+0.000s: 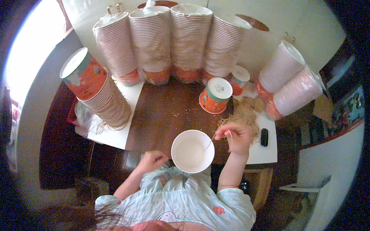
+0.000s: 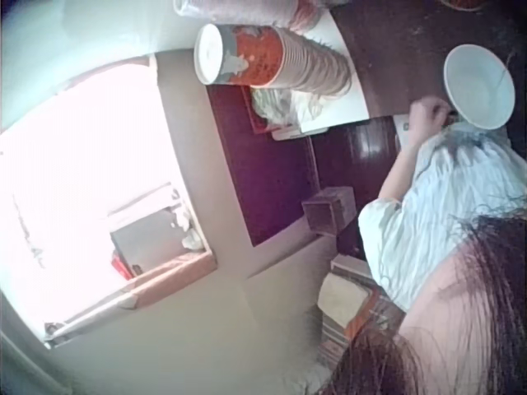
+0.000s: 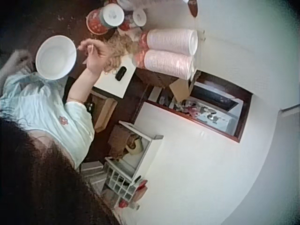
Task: Wrapping rubber bands around paper cups and arranging them in stacks.
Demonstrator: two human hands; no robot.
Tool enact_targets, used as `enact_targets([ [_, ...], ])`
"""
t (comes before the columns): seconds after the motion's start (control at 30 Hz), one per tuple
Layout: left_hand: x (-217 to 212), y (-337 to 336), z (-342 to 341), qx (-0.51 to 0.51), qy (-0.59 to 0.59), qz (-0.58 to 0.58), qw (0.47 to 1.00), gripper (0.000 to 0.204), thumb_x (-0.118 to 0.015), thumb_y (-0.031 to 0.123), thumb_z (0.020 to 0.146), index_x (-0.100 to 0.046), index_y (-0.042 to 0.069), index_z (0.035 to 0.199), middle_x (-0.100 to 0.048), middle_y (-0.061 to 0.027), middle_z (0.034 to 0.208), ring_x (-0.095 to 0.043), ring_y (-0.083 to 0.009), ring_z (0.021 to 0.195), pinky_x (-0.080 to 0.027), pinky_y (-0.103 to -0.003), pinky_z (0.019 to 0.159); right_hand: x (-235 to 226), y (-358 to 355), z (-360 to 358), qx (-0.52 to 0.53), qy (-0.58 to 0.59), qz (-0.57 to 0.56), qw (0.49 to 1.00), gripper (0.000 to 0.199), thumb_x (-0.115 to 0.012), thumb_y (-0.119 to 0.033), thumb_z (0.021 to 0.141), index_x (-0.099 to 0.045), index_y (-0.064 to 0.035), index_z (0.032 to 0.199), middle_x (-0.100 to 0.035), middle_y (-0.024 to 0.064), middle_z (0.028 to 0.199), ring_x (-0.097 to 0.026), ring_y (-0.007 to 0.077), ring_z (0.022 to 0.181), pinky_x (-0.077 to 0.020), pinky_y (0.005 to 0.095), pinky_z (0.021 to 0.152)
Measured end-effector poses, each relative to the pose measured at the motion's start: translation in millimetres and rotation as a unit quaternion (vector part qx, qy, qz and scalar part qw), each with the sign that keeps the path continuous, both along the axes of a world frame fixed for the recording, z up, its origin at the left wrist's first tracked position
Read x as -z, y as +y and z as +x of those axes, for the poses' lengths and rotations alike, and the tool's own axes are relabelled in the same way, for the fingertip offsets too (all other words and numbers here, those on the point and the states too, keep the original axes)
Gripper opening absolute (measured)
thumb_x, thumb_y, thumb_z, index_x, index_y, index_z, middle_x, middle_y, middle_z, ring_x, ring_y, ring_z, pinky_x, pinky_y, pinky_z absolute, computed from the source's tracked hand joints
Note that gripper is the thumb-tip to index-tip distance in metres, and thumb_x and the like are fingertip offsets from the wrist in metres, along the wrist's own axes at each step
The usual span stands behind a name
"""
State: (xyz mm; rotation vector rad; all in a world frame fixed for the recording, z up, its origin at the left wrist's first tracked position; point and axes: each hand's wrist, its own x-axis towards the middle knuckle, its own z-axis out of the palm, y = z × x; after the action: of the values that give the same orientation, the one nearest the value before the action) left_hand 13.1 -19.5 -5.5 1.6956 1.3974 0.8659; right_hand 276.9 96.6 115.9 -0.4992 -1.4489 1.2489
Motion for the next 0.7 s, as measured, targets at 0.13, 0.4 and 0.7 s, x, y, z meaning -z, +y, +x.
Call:
enact_targets([
  [0.13, -30, 57, 5, -0.063, 0.048, 0.103, 0.992, 0.015, -0.059, 0.017, 0.073, -0.060, 0.003, 0.080, -0.059, -0.0127, 0.080, -0.056, -0.0286, 0.073, -0.045, -0.036, 0.065, 11, 1, 2, 0.065, -0.076, 0.064, 0.993, 0.016, -0.061, -0.017, 0.077, -0.062, -0.0004, 0.076, -0.054, 0.0095, 0.083, -0.052, 0.0165, 0.081, -0.0430, 0.0269, 0.069],
  [0.4, -5, 140, 63, 0.149, 0.116, 0.193, 0.963, 0.020, -0.057, 0.021, 0.073, -0.060, 0.005, 0.084, -0.060, -0.0129, 0.084, -0.057, -0.0287, 0.080, -0.046, -0.038, 0.072, 19, -20, -20, -0.053, -0.096, -0.125, 0.986, 0.006, -0.050, -0.002, 0.080, -0.056, -0.0009, 0.078, -0.050, 0.0007, 0.074, -0.045, 0.0052, 0.061, -0.0355, 0.0182, 0.055],
  [0.7, -11, 103, 44, -0.055, 0.090, 0.108, 0.989, 0.013, -0.053, 0.018, 0.077, -0.057, 0.006, 0.080, -0.060, -0.0135, 0.070, -0.059, -0.0304, 0.066, -0.046, -0.040, 0.059, 48, -29, -47, 0.136, -0.247, -0.026, 0.959, 0.009, -0.055, -0.003, 0.078, -0.061, 0.0002, 0.083, -0.058, 0.0031, 0.074, -0.052, 0.0079, 0.064, -0.0411, 0.0213, 0.057],
])
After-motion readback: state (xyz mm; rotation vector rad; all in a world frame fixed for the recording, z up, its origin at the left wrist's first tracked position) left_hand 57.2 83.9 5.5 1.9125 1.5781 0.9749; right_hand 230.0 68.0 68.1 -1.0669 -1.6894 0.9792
